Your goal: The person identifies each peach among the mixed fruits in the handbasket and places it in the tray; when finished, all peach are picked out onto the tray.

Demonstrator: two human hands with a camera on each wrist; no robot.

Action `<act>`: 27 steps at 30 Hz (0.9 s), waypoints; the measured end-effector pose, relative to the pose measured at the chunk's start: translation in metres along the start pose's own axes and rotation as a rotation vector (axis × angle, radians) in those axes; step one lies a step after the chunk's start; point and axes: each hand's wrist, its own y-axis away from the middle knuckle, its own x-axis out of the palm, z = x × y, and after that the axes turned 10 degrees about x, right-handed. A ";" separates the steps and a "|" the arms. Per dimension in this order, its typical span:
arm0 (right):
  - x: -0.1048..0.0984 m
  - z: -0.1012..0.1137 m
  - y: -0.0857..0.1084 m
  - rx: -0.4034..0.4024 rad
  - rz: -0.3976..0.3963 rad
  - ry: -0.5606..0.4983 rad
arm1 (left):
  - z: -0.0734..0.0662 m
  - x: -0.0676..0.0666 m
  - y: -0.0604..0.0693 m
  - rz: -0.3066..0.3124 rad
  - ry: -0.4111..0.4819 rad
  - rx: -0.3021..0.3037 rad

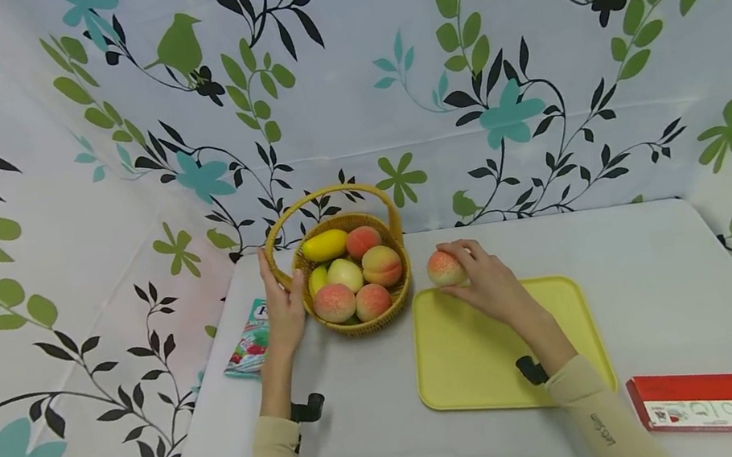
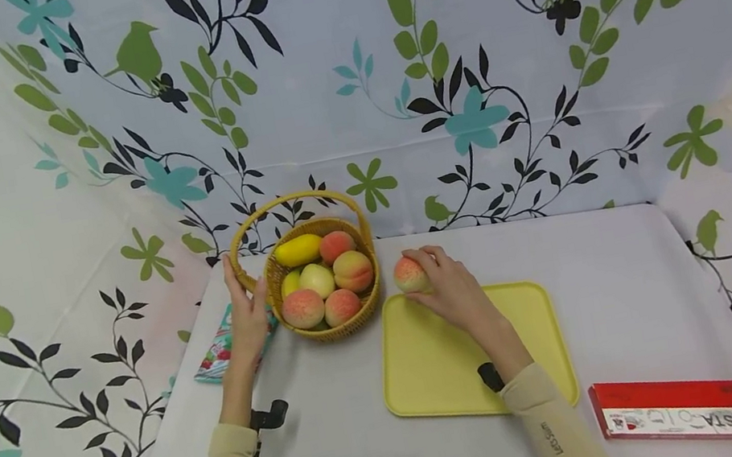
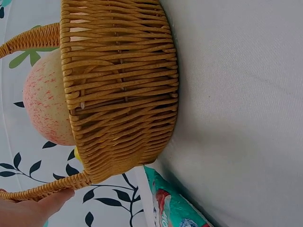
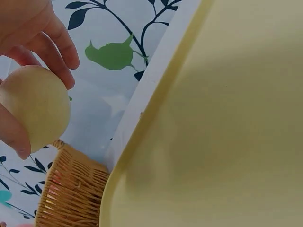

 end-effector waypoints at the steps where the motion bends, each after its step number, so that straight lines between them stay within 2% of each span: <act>1: 0.000 0.000 0.000 0.002 0.006 0.000 | 0.000 0.000 0.000 -0.001 -0.001 0.002; 5: 0.001 -0.002 0.002 0.008 0.034 0.012 | -0.002 -0.001 0.001 -0.008 -0.001 0.000; 14: 0.018 -0.007 0.005 0.024 0.120 0.050 | 0.000 0.000 0.000 -0.008 0.008 0.011; 22: 0.037 -0.004 0.007 -0.005 0.167 0.089 | 0.000 -0.001 -0.001 -0.010 0.020 -0.003; 24: 0.039 -0.002 0.008 -0.008 0.174 0.110 | -0.004 -0.002 -0.002 0.005 0.030 -0.022; 26: 0.041 -0.001 0.009 -0.010 0.177 0.131 | -0.017 -0.004 -0.001 0.021 0.036 -0.035; 27: 0.041 -0.001 0.009 -0.012 0.177 0.142 | -0.017 -0.003 -0.002 0.021 0.040 -0.031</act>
